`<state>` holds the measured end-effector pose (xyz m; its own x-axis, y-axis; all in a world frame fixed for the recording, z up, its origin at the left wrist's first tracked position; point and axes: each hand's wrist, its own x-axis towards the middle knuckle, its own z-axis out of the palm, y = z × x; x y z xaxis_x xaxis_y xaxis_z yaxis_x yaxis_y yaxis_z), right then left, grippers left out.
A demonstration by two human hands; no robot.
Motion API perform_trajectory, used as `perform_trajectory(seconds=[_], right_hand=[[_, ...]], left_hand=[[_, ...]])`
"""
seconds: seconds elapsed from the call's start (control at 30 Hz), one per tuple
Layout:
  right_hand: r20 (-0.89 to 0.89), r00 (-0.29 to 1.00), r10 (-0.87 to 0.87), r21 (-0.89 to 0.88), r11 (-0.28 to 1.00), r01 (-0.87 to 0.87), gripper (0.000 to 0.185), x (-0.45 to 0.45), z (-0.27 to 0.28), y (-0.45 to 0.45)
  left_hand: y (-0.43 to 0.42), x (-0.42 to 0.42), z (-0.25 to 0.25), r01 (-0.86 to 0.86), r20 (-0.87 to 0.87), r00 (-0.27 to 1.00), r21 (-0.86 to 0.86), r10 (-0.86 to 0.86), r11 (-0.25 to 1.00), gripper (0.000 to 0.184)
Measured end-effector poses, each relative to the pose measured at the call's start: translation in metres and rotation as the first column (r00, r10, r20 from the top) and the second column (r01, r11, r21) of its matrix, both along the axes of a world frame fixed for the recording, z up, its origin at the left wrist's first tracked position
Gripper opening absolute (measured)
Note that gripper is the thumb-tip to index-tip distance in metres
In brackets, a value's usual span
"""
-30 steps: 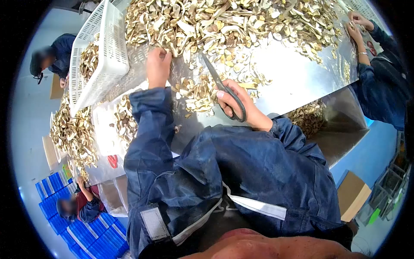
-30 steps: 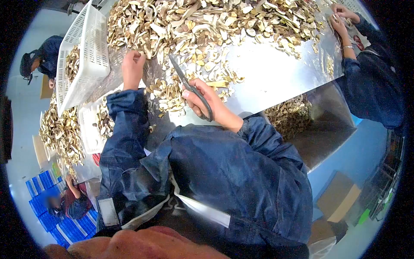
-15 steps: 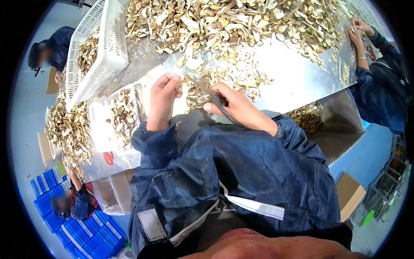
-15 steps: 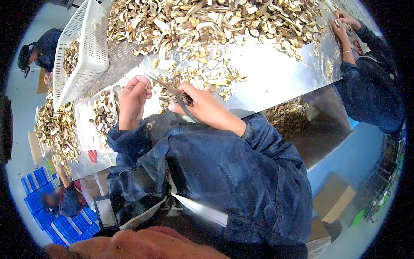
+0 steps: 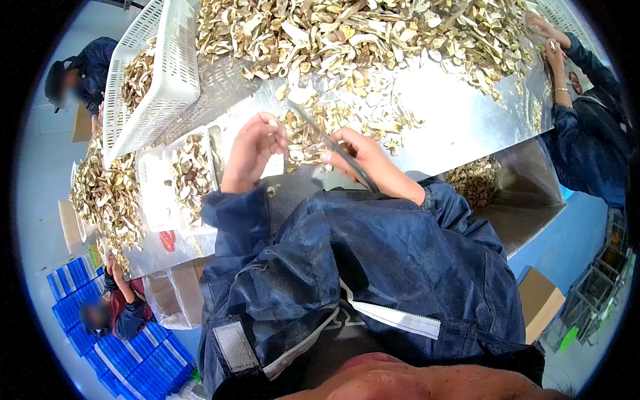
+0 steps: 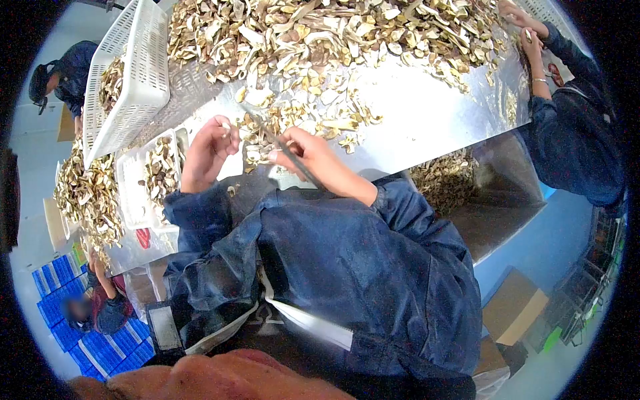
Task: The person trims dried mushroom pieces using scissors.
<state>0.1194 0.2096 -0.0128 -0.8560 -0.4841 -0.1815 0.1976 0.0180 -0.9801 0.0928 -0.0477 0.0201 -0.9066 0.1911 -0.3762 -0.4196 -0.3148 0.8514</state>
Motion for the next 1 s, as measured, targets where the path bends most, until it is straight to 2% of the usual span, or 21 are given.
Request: perform_trajectory(seconds=[0.07, 0.1, 0.17, 0.2, 0.23, 0.3, 0.33, 0.43, 0.57, 0.63, 0.67, 0.77, 0.8, 0.87, 0.9, 0.93, 1.0], right_hand=[[0.178, 0.983, -0.047, -0.093, 0.994, 0.064, 0.028, -0.003, -0.002, 0.001], [0.18, 0.982, -0.062, -0.149, 0.985, 0.09, 0.026, -0.003, -0.002, 0.002], [0.186, 0.978, -0.097, -0.258, 0.955, 0.144, 0.023, -0.003, -0.003, 0.005], [0.205, 0.973, -0.102, -0.309, 0.937, 0.164, 0.02, -0.002, -0.005, 0.006], [0.207, 0.973, -0.099, -0.328, 0.93, 0.164, 0.02, -0.003, -0.006, 0.007], [0.214, 0.972, -0.095, -0.363, 0.916, 0.17, 0.02, -0.003, -0.005, 0.01], [0.226, 0.97, -0.092, -0.33, 0.93, 0.165, 0.021, -0.003, 0.0, 0.012], [0.211, 0.975, -0.076, -0.359, 0.921, 0.149, 0.021, -0.004, -0.006, 0.012], [0.228, 0.972, -0.055, -0.399, 0.905, 0.144, 0.022, -0.006, -0.009, 0.013], [0.243, 0.969, -0.053, -0.43, 0.889, 0.156, 0.022, -0.006, -0.011, 0.013], [0.247, 0.968, -0.052, -0.429, 0.889, 0.158, 0.022, -0.006, -0.012, 0.013], [0.251, 0.967, -0.053, -0.425, 0.891, 0.159, 0.021, -0.007, -0.011, 0.012], [0.239, 0.97, -0.052, -0.424, 0.893, 0.153, 0.021, -0.007, -0.011, 0.012], [0.215, 0.975, -0.055, -0.42, 0.896, 0.143, 0.021, -0.006, -0.012, 0.012], [0.22, 0.974, -0.056, -0.418, 0.896, 0.146, 0.021, -0.006, -0.011, 0.013], [0.227, 0.972, -0.058, -0.417, 0.896, 0.151, 0.022, -0.006, -0.011, 0.013], [0.242, 0.968, -0.062, -0.415, 0.895, 0.161, 0.022, -0.006, -0.01, 0.014]], left_hand=[[-0.002, -0.016, 0.002, -0.143, -0.054, 0.989, -0.072, 0.139, 0.987, 0.009], [-0.001, -0.026, 0.003, -0.213, -0.078, 0.975, -0.075, 0.207, 0.974, 0.008], [-0.024, -0.059, -0.031, -0.188, -0.16, 0.977, -0.331, 0.141, 0.925, 0.01], [-0.025, -0.068, -0.033, -0.177, -0.195, 0.976, -0.452, 0.097, 0.875, 0.012], [-0.023, -0.073, -0.036, -0.191, -0.286, 0.958, -0.613, 0.011, 0.767, 0.016], [-0.007, -0.081, -0.041, -0.267, -0.399, 0.893, -0.842, -0.208, 0.469, 0.023], [0.007, -0.078, -0.031, -0.218, -0.308, 0.937, -0.882, -0.162, 0.418, 0.028], [0.004, -0.082, -0.045, -0.289, -0.365, 0.887, -0.916, -0.281, 0.278, 0.025], [-0.013, -0.078, -0.058, -0.273, -0.375, 0.907, -0.872, -0.193, 0.407, 0.02], [-0.021, -0.079, -0.051, -0.138, -0.192, 0.981, -0.6, 0.026, 0.788, 0.016], [-0.025, -0.079, -0.047, -0.112, -0.061, 0.994, -0.389, 0.096, 0.914, 0.014], [-0.005, -0.076, -0.024, -0.182, 0.017, 0.983, -0.073, 0.183, 0.981, 0.016], [0.003, -0.078, -0.017, -0.157, -0.011, 0.988, -0.077, 0.157, 0.985, 0.017], [0.003, -0.088, -0.023, 0.028, -0.094, 0.993, -0.418, -0.074, 0.908, 0.018], [0.009, -0.091, -0.018, 0.103, -0.103, 0.975, -0.576, -0.197, 0.811, 0.018], [0.024, -0.087, -0.004, 0.125, -0.058, 0.973, -0.676, -0.222, 0.726, 0.02], [0.019, -0.092, -0.014, 0.084, -0.153, 0.896, -0.864, -0.418, 0.496, 0.024]])
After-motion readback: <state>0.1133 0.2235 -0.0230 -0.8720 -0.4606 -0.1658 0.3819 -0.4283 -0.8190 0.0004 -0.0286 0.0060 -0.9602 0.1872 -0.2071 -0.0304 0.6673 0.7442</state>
